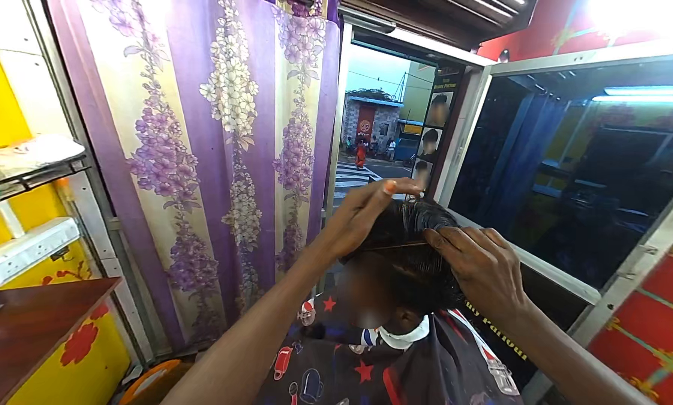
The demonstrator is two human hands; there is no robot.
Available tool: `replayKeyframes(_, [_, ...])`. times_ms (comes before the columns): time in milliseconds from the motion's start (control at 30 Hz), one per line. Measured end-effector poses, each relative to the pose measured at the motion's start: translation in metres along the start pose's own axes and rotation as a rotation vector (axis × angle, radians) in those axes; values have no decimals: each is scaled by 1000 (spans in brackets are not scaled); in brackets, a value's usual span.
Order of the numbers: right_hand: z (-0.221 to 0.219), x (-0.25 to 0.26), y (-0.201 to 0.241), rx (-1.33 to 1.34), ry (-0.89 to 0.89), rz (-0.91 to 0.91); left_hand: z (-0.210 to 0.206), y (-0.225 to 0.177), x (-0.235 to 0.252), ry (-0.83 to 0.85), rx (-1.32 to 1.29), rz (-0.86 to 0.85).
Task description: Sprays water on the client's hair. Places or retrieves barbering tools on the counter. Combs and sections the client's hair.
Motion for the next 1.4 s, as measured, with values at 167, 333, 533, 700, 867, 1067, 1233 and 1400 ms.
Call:
replayKeyframes(167, [-4,-1,-6,-2,5,-21,-20,-16,-66,-29,207,-330])
replayKeyframes(333, [-4,7,-7,-7,21,-43,-83,-3,-77,422,327,-485])
replayKeyframes(533, [-6,17,-21,-27,39,-84,-88,18,-44,526,367,-486])
replayKeyframes(700, [-19,27,-50,19,86,-201,-91,32,-16,584,390,-379])
replayKeyframes(867, [-21,37,-87,9,48,-327,-95,46,1,623,414,-326])
replayKeyframes(1067, [-13,25,-102,-3,4,-504,-94,61,13,643,370,-217])
replayKeyframes(1233, [25,7,-151,76,-147,-804,-86,78,23,649,250,-91])
replayKeyframes(1400, [25,-18,-80,779,-216,-771,-80,92,29,660,185,-1])
Point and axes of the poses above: each hand's wrist, its own x-axis towards the middle knuckle, its own z-axis out of the back of the hand, y = z × x, the point moved 9 cm from there along x, towards the middle knuckle, and after that the axes turned 7 degrees about z, right-handed, at the moved point
